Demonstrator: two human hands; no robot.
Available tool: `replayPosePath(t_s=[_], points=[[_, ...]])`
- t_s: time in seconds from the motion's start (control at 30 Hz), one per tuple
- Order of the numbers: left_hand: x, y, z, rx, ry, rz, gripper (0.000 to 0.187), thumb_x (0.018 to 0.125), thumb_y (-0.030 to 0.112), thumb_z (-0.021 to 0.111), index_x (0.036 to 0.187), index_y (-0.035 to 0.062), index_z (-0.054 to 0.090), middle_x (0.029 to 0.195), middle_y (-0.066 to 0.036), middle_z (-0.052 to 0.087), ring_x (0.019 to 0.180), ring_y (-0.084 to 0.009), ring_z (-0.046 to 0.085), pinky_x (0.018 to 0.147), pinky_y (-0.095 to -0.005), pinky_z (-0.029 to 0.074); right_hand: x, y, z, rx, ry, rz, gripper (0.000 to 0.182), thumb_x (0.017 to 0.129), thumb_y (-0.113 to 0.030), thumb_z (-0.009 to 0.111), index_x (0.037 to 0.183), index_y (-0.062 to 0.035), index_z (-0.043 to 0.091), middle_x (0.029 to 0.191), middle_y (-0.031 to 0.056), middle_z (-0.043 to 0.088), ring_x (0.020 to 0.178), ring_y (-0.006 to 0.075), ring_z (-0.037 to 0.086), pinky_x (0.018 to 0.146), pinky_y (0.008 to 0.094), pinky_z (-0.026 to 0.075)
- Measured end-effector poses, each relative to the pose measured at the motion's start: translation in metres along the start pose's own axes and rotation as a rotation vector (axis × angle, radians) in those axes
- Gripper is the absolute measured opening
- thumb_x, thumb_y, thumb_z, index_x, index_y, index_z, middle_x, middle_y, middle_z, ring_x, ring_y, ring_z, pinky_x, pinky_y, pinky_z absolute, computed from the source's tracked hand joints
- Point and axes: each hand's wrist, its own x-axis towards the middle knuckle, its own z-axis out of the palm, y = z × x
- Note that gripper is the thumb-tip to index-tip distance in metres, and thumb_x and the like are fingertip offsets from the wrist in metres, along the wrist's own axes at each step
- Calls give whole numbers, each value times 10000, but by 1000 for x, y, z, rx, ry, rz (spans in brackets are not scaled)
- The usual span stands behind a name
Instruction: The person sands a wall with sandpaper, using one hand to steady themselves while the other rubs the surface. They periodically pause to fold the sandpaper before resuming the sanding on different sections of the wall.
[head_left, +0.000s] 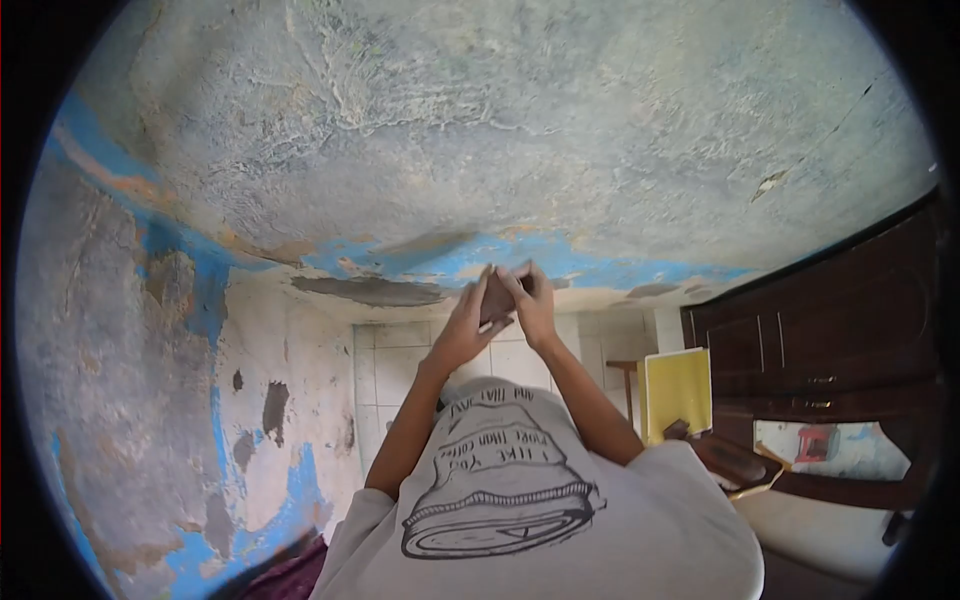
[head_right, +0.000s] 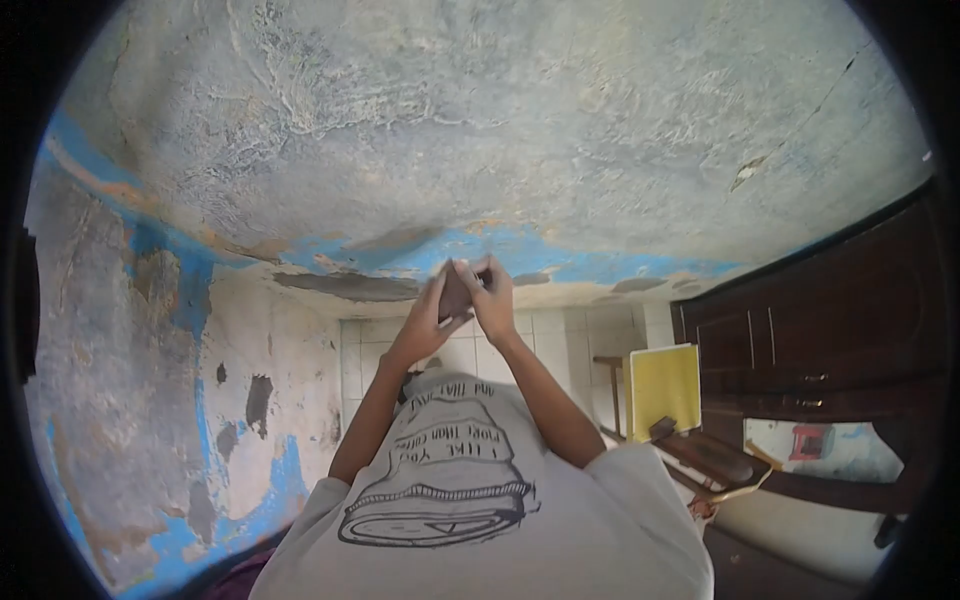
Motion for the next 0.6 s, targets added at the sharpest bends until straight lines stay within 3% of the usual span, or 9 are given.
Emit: replayPosePath(t_s=[0.07, 0.2, 0.37, 0.5, 0.53, 0.6], points=[[-5, 8, 25, 29, 46, 110, 897, 962, 235, 780, 1673, 72, 258, 1346, -267, 595, 1207, -411, 619, 1033, -454, 495, -14, 2, -40, -10, -15, 30, 262, 1004, -220, 755, 865, -63, 597, 782, -26, 575, 723, 56, 494, 667, 255, 432], [-24, 39, 76, -179, -70, -97, 751, 971, 215, 768, 1609, 54, 409, 1323, -250, 645, 1214, -362, 647, 1031, -414, 496, -60, 14, -113, 139, -47, 109, 181, 1021, -170, 717, 925, -53, 619, 826, -11, 619, 737, 67, 540, 691, 251, 447], [-68, 59, 137, -239, -62, -155, 699, 937, 257, 808, 1517, 9, 508, 1341, -223, 647, 1215, -329, 646, 1055, -407, 492, -116, 39, -186, 23, -178, 148, 81, 1007, -94, 685, 1045, -31, 652, 912, 34, 690, 806, 86, 606, 731, 262, 484], [-116, 73, 172, -264, -20, -355, 701, 876, 307, 866, 1427, -14, 575, 1343, -210, 651, 1224, -325, 642, 1064, -406, 491, -150, 32, -201, -89, -254, 191, 155, 979, -41, 669, 1134, -29, 676, 984, 58, 710, 868, 117, 636, 740, 282, 508], [-127, 77, 177, -259, -2, -364, 715, 832, 326, 898, 1393, -1, 599, 1337, -196, 643, 1222, -318, 639, 1049, -399, 499, -158, 29, -206, -347, -290, 39, 325, 927, 39, 657, 1240, -45, 689, 1065, 83, 694, 922, 173, 657, 749, 318, 536], [-149, 88, 178, -188, -74, -453, 739, 818, 321, 907, 1407, 11, 585, 1306, -181, 636, 1200, -313, 635, 1037, -401, 501, -177, 21, -207, -411, -379, -106, 436, 877, 81, 662, 1280, -81, 698, 1112, 106, 674, 949, 218, 661, 776, 346, 553]])
